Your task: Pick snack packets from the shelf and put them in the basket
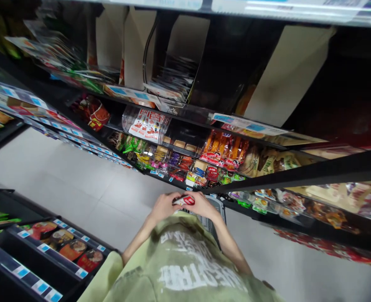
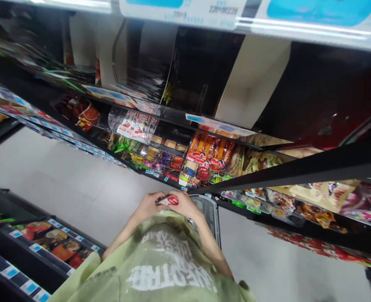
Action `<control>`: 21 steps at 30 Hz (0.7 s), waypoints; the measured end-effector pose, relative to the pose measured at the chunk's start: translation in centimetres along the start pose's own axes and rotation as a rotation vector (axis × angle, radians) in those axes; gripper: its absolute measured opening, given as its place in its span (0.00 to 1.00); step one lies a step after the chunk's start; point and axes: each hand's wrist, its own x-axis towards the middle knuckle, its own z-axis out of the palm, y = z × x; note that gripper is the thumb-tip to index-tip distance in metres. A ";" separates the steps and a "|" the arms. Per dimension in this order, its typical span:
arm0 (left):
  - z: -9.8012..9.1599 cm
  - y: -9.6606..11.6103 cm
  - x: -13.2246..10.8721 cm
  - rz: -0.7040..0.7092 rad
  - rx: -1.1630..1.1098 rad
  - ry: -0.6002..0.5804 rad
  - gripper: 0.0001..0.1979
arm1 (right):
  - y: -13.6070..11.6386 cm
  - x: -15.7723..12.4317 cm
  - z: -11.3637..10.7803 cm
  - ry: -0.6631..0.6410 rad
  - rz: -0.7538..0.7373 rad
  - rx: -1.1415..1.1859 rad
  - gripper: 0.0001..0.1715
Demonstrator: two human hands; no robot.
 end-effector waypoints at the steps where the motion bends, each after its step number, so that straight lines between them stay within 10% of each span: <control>1: 0.3 -0.2 0.0 0.019 0.021 -0.034 0.10 | 0.2 0.3 0.0 -0.074 -0.004 -0.020 0.19; 7: 2.4 -1.1 -0.3 0.071 0.195 -0.119 0.12 | 2.5 0.7 1.0 -0.220 0.028 0.039 0.02; 10: 2.8 -1.7 -0.7 0.131 0.111 0.093 0.21 | 4.3 -0.1 0.8 0.016 0.091 -0.037 0.12; 15: 1.9 -4.1 -1.4 0.153 0.009 0.214 0.16 | 8.7 1.6 -0.7 0.827 0.312 -0.339 0.31; 21: 0.7 -6.6 -4.3 0.043 0.234 -0.097 0.15 | 12.5 7.1 -2.5 0.755 0.574 -0.441 0.36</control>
